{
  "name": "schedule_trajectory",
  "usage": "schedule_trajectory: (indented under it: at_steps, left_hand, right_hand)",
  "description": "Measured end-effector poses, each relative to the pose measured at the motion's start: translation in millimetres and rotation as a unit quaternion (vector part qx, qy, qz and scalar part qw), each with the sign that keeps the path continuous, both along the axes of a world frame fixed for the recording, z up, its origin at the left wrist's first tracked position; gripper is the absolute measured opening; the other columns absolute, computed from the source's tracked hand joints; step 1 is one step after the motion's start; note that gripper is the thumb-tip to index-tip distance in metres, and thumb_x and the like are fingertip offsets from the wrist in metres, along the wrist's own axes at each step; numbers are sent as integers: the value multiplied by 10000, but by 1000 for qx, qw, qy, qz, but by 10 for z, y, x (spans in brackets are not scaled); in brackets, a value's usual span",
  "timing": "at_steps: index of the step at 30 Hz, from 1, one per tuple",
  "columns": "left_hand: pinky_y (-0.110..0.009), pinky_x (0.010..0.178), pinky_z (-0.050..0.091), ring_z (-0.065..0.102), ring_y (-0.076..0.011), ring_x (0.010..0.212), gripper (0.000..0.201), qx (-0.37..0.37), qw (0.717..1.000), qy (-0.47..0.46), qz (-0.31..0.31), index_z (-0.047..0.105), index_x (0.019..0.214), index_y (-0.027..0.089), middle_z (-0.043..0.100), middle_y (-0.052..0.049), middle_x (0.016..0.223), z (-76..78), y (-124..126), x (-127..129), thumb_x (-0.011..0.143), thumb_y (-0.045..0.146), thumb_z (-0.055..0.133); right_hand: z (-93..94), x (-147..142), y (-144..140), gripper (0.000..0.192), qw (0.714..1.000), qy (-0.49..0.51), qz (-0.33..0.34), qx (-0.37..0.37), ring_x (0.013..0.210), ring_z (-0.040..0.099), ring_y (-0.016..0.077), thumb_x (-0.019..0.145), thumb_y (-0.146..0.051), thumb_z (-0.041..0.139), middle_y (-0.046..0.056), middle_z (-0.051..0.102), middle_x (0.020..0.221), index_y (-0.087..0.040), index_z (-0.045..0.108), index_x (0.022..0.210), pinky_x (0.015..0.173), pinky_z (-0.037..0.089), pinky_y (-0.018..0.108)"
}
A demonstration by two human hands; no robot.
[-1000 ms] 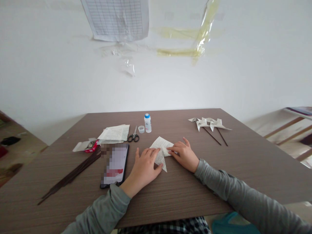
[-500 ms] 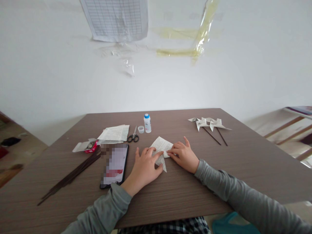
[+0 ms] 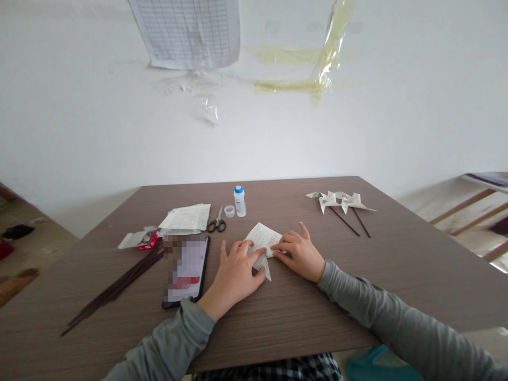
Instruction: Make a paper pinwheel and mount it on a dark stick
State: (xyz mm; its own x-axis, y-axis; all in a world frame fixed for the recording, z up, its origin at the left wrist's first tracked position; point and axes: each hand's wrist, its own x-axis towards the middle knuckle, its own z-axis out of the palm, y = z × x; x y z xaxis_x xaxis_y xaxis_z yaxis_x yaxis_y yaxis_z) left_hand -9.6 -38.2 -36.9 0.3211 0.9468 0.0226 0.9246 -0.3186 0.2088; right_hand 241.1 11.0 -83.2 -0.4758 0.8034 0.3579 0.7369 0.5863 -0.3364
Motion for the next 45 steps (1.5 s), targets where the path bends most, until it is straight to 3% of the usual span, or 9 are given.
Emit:
schedule_trajectory:
  at_steps: [10,19,31,41,45]
  left_hand:
    - [-911,1517,284,646,-473,1688,531,-2,1000,2,0,860,1658,397,767,-135,1761,18,1,14,1133,338,802]
    - [-909,1517,279,638,-470,1688,535,-5,1000,9,-3,850,1663,394,761,-138,1762,22,-1,19,1135,346,774]
    - [-920,1519,245,627,-490,1688,596,-20,1000,5,-3,839,1699,404,752,-146,1754,76,33,21,1105,376,801]
    - [-947,1502,234,626,-500,1669,609,-16,1000,1,-7,833,1705,420,744,-142,1761,36,52,16,1098,383,795]
    - [-945,1505,240,627,-499,1673,607,-16,1000,2,-6,835,1702,421,744,-140,1761,49,46,16,1097,382,806]
  right_hand:
    - [-5,8,-5,218,1000,8,2,29,1114,899,378,1155,-292,822,79,929,1067,-411,1005,1162,1498,376,875]
    - [23,24,-10,261,1000,7,4,-3,1174,886,401,1182,-351,749,88,936,1114,-428,998,1196,1515,331,887]
    - [20,22,-19,271,1000,-4,6,18,1152,897,382,1201,-362,745,77,930,1096,-459,997,1214,1494,388,866]
    - [-24,26,7,212,999,-11,11,35,1108,880,343,1191,-314,790,70,911,1076,-346,996,1230,1457,379,918]
    - [-7,21,-5,222,999,-8,12,34,1121,883,350,1188,-307,789,79,926,1089,-376,995,1235,1479,392,880]
